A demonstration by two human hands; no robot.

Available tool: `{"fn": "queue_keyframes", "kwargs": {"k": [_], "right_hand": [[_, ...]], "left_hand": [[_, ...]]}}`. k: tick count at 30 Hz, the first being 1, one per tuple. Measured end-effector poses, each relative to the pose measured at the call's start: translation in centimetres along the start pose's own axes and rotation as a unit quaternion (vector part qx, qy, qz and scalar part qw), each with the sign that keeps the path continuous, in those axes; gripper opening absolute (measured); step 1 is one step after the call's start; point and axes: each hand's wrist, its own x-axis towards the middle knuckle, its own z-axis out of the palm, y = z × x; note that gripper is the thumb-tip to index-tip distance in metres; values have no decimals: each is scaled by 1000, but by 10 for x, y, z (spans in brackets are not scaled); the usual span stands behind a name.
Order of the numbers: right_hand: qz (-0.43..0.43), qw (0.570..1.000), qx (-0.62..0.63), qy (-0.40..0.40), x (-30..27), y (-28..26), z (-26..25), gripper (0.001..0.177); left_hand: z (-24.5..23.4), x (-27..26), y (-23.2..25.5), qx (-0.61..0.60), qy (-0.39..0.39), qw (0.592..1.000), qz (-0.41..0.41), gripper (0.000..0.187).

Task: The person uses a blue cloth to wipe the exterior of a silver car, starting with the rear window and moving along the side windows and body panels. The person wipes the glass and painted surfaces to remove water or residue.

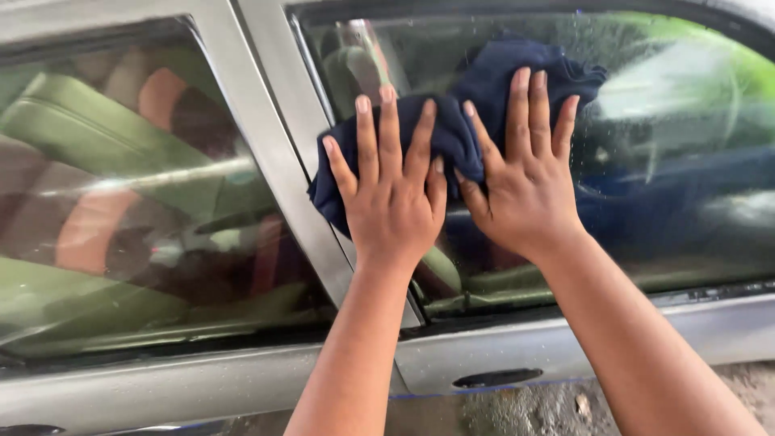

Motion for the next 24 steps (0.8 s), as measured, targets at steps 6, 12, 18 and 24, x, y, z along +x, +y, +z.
{"fn": "queue_keyframes", "kwargs": {"k": [6, 12, 18, 24], "right_hand": [[137, 990, -6, -19, -65, 11, 24, 79], [190, 982, -1, -12, -79, -14, 37, 76], [118, 993, -30, -10, -124, -1, 43, 69], [170, 985, -33, 18, -147, -10, 60, 75]], "left_hand": [[20, -40, 10, 26, 15, 1000, 3, 53], [31, -78, 29, -16, -2, 999, 36, 53], [50, -125, 36, 0, 23, 999, 34, 52], [51, -125, 37, 32, 1, 998, 45, 54]]}}
